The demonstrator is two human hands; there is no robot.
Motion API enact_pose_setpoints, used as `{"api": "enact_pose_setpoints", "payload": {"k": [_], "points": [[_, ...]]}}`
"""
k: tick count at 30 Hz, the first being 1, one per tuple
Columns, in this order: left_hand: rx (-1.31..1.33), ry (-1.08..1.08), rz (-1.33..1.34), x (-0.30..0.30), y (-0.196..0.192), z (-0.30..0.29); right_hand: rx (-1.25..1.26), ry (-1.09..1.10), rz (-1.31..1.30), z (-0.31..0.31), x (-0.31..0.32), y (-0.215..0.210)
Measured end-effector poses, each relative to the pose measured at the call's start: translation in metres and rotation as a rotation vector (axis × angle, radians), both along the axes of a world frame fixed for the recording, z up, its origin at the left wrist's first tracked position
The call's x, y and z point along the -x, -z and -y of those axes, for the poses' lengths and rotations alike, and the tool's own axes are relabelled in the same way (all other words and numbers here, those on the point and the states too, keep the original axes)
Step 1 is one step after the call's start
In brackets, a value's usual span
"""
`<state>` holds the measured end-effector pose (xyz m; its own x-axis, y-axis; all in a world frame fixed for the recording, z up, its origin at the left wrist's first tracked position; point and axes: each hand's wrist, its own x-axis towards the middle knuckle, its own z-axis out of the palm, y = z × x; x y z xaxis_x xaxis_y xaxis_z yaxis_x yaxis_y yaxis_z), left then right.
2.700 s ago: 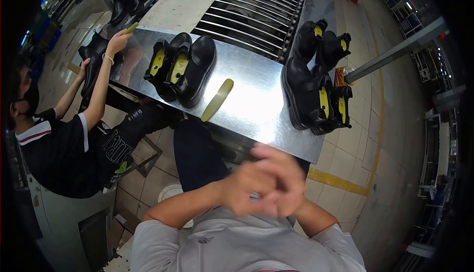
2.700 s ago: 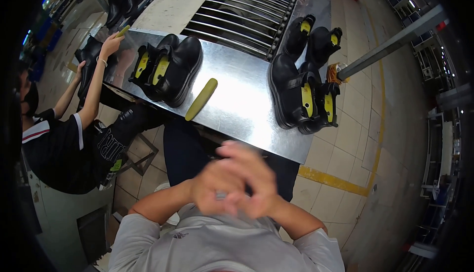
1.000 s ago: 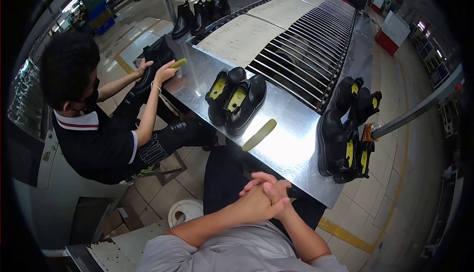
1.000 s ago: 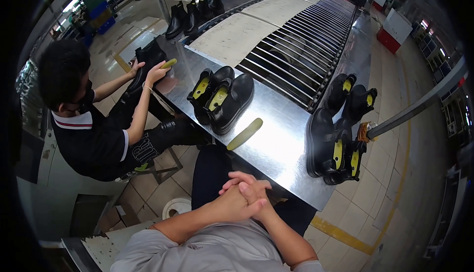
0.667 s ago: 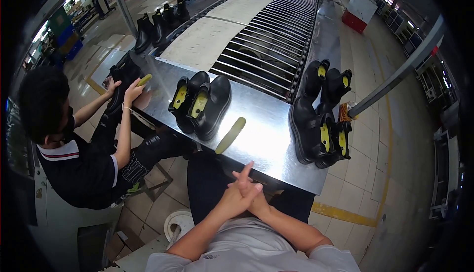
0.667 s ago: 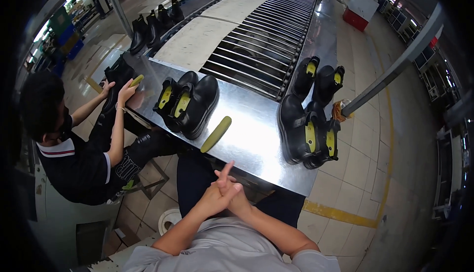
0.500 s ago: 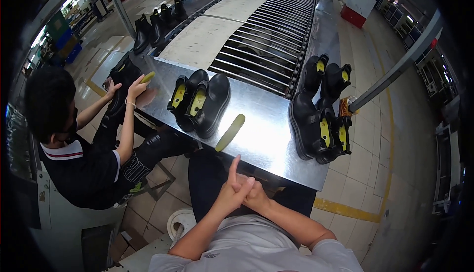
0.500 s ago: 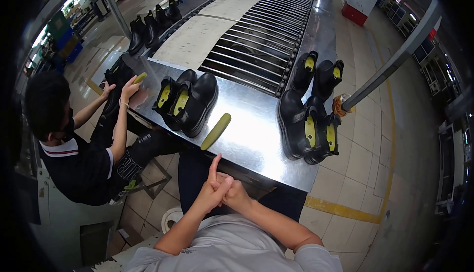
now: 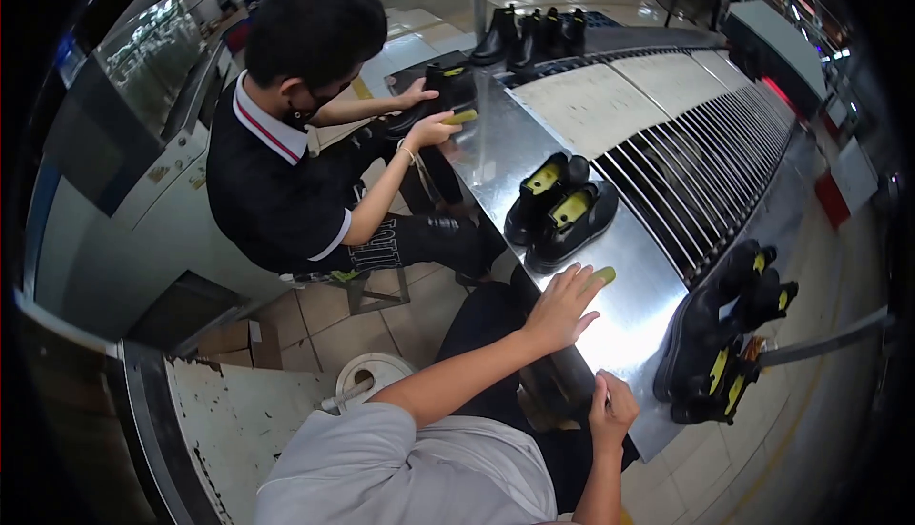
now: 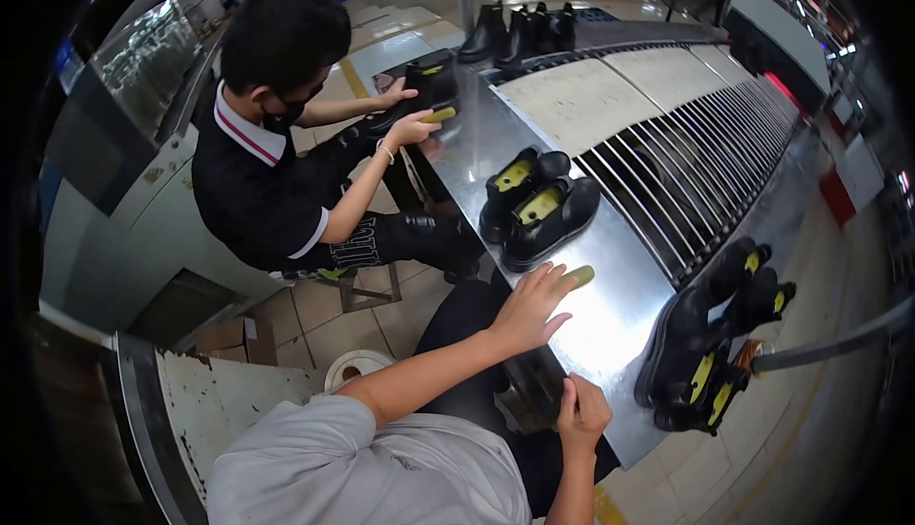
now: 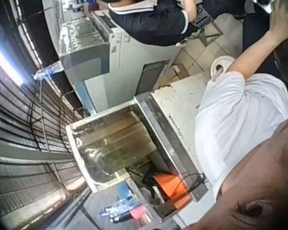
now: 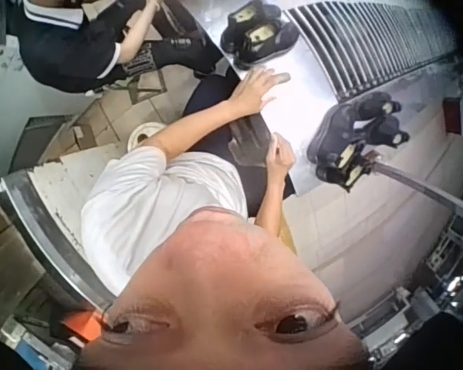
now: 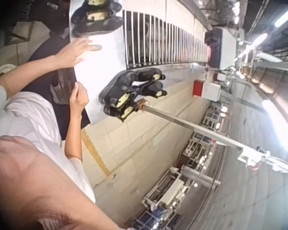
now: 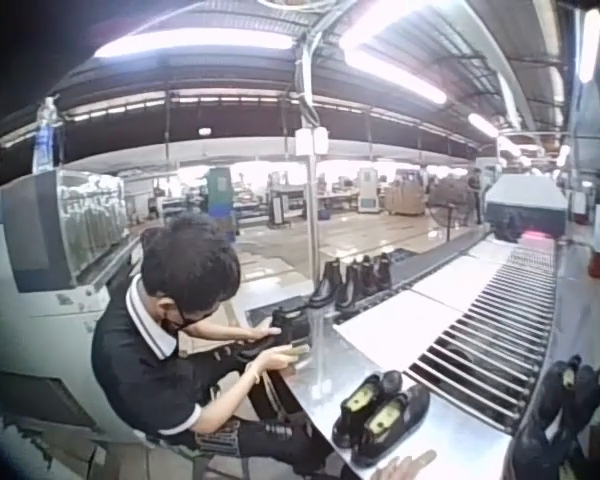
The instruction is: Clean and finish black leather boots using a handheld tool.
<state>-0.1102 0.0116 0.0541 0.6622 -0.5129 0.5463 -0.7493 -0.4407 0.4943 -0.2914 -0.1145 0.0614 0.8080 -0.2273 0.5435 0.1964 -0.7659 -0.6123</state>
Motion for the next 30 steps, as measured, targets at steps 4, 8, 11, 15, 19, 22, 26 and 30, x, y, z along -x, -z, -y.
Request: {"api": "enact_pose_setpoints", "payload": {"k": [4,8,11,15,19,22,26,30], "points": [[-0.272,-0.122,-0.149,-0.011,0.04,0.005,-0.138,0.052,-0.155,-0.001,0.002,0.01],[-0.311,-0.09,-0.096,-0.024,0.039,0.026,-0.1,0.117,-0.109,0.007,-0.009,0.025],[-0.013,-0.066,-0.092,-0.002,-0.001,0.002,-0.079,-0.017,-0.115,-0.012,-0.031,-0.004],[0.614,0.212,-1.061,0.037,-0.014,0.011,-0.023,-0.081,-0.363,-0.029,-0.025,0.011],[0.99,-0.004,-1.611,0.068,-0.012,-0.019,0.09,-0.133,-0.299,-0.061,-0.025,0.055],[1.046,-0.37,-1.483,0.066,0.014,-0.072,0.322,-0.291,-0.479,-0.103,-0.041,0.064],[1.367,-0.57,-1.425,0.012,0.045,-0.143,0.419,-0.394,-0.282,-0.157,-0.099,0.059],[1.312,-0.803,-1.446,-0.04,0.105,-0.188,0.355,-0.617,-0.676,-0.197,-0.145,0.097]]}}
